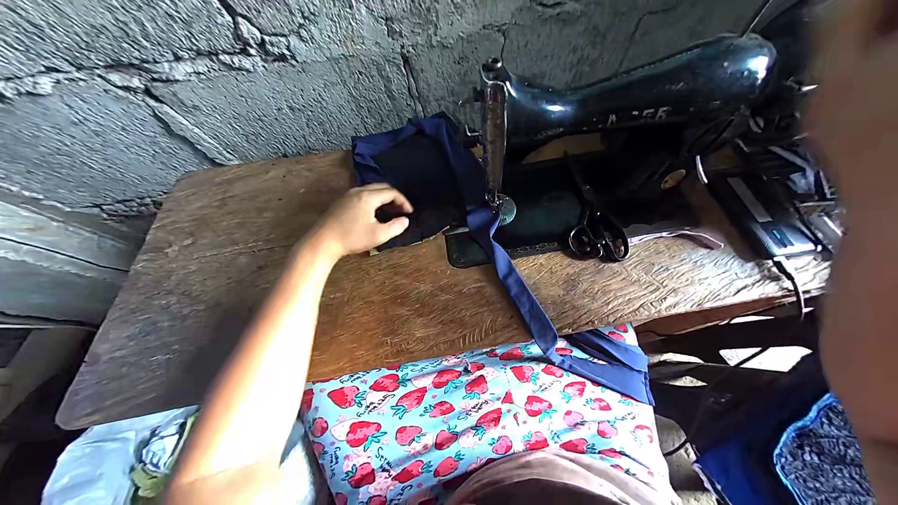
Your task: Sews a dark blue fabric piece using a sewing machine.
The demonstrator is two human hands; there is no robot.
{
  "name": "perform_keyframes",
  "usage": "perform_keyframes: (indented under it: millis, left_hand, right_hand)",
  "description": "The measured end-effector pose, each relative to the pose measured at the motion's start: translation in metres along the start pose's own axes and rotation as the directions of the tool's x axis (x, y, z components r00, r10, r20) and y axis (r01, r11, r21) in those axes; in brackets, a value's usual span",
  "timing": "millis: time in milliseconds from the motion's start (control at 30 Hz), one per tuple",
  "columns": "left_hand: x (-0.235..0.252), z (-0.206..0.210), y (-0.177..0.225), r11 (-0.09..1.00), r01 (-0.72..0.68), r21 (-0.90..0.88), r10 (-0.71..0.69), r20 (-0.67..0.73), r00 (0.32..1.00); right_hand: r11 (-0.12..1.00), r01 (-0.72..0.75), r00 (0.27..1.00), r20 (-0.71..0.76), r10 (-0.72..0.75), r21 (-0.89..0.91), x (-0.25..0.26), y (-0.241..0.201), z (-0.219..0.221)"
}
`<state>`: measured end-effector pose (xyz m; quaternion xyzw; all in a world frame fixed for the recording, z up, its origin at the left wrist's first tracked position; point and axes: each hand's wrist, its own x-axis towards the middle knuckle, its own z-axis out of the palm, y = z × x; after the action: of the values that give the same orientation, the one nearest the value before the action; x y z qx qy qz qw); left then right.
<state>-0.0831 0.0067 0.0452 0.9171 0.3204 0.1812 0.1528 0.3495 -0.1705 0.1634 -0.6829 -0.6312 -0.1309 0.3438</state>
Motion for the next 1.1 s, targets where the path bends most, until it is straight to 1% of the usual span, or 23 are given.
perform_keyframes:
  millis: [33,67,100,167,200,267,300,367,467,567,633,667,700,733,767,800,867,933,967,1000,1033,1067,1100]
  left_hand:
    - [-0.011,-0.004,-0.003,0.999,0.024,0.033,-0.026,0.044,0.999]
    - [-0.021,-0.004,-0.003,0.997,0.024,0.078,-0.029,0.071,0.997]
    - [-0.028,-0.002,-0.001,0.992,0.010,0.123,-0.020,0.075,0.997]
    - [-0.035,0.004,0.007,0.983,-0.009,0.185,-0.001,0.053,0.999]
    - [-0.037,0.008,0.009,0.975,-0.046,0.215,0.042,0.022,0.999]
    - [-0.037,0.012,0.009,0.951,-0.112,0.287,0.120,-0.010,0.993]
    - [-0.036,0.012,0.008,0.942,-0.131,0.310,0.140,-0.006,0.990]
    - [-0.034,0.014,0.006,0.934,-0.155,0.323,0.166,-0.008,0.986]
    - [-0.037,0.013,0.019,0.952,-0.114,0.283,0.116,0.009,0.993]
    - [-0.050,0.015,0.071,0.969,0.073,0.235,-0.103,0.117,0.988]
    - [-0.058,0.027,0.122,0.970,0.167,0.175,-0.198,0.177,0.964]
    - [-0.060,0.036,0.146,0.973,0.196,0.120,-0.218,0.214,0.952]
    - [-0.062,0.045,0.166,0.979,0.196,0.052,-0.203,0.243,0.948]
    - [-0.062,0.052,0.179,0.983,0.183,-0.018,-0.172,0.258,0.951]
    - [-0.059,0.056,0.186,0.984,0.161,-0.082,-0.134,0.263,0.956]
    - [-0.053,0.056,0.188,0.980,0.151,-0.127,-0.113,0.269,0.957]
    - [-0.035,0.050,0.177,0.985,0.123,-0.124,-0.093,0.221,0.971]
    - [-0.013,0.052,0.152,0.997,0.064,-0.044,-0.060,0.079,0.995]
    - [-0.001,0.054,0.138,0.999,0.048,-0.018,-0.047,0.025,0.999]
    - [0.011,0.057,0.126,0.999,0.032,0.002,-0.032,-0.009,0.999]
    - [0.021,0.061,0.117,1.000,0.024,0.020,-0.024,-0.015,1.000]
    - [0.030,0.065,0.110,0.999,0.011,0.031,-0.011,-0.008,1.000]
    - [0.037,0.069,0.105,0.999,-0.004,0.034,0.004,0.003,1.000]
  right_hand:
    - [0.988,0.132,0.984,0.108,-0.140,0.083,-0.011,-0.013,0.031]
    - [0.975,0.127,0.947,0.270,-0.174,0.185,-0.019,-0.028,0.060]
    - [0.957,0.042,0.895,0.415,-0.163,0.287,-0.021,-0.039,0.092]
    - [0.838,-0.307,0.796,0.605,-0.033,0.450,-0.011,-0.054,0.149]
    - [0.667,-0.508,0.756,0.653,0.042,0.545,-0.003,-0.061,0.171]
    - [0.109,-0.724,0.689,0.719,0.088,0.681,0.014,-0.072,0.205]
    - [-0.139,-0.693,0.705,0.705,0.069,0.707,0.021,-0.075,0.217]
    - [-0.394,-0.571,0.761,0.644,0.075,0.720,0.027,-0.083,0.228]
    - [-0.480,-0.514,0.810,0.586,0.000,0.711,0.027,-0.083,0.234]
    - [-0.525,-0.496,0.844,0.526,-0.106,0.692,0.028,-0.078,0.234]
    - [-0.381,-0.558,0.816,0.572,-0.088,0.737,0.026,-0.070,0.223]
    - [-0.144,-0.607,0.789,0.615,0.012,0.782,0.024,-0.068,0.205]
    - [0.253,-0.645,0.760,0.638,0.122,0.721,0.023,-0.069,0.184]
    - [0.631,-0.583,0.738,0.658,0.148,0.512,0.023,-0.070,0.162]
    - [0.849,-0.413,0.740,0.665,0.102,0.330,0.017,-0.068,0.142]
    - [0.931,-0.248,0.767,0.641,0.021,0.266,0.002,-0.065,0.121]
    - [0.927,-0.076,0.738,0.646,-0.195,0.367,-0.051,-0.061,0.077]
    - [0.874,-0.124,0.491,0.795,-0.357,0.469,-0.114,-0.051,0.051]
    - [0.904,-0.141,0.338,0.878,-0.339,0.404,-0.138,-0.046,0.050]
    - [0.939,-0.145,0.251,0.930,-0.270,0.312,-0.159,-0.042,0.057]
    - [0.957,-0.175,0.230,0.955,-0.188,0.231,-0.177,-0.039,0.070]
    - [0.949,-0.237,0.281,0.950,-0.136,0.206,-0.193,-0.036,0.085]
    - [0.910,-0.322,0.388,0.913,-0.126,0.262,-0.208,-0.033,0.100]
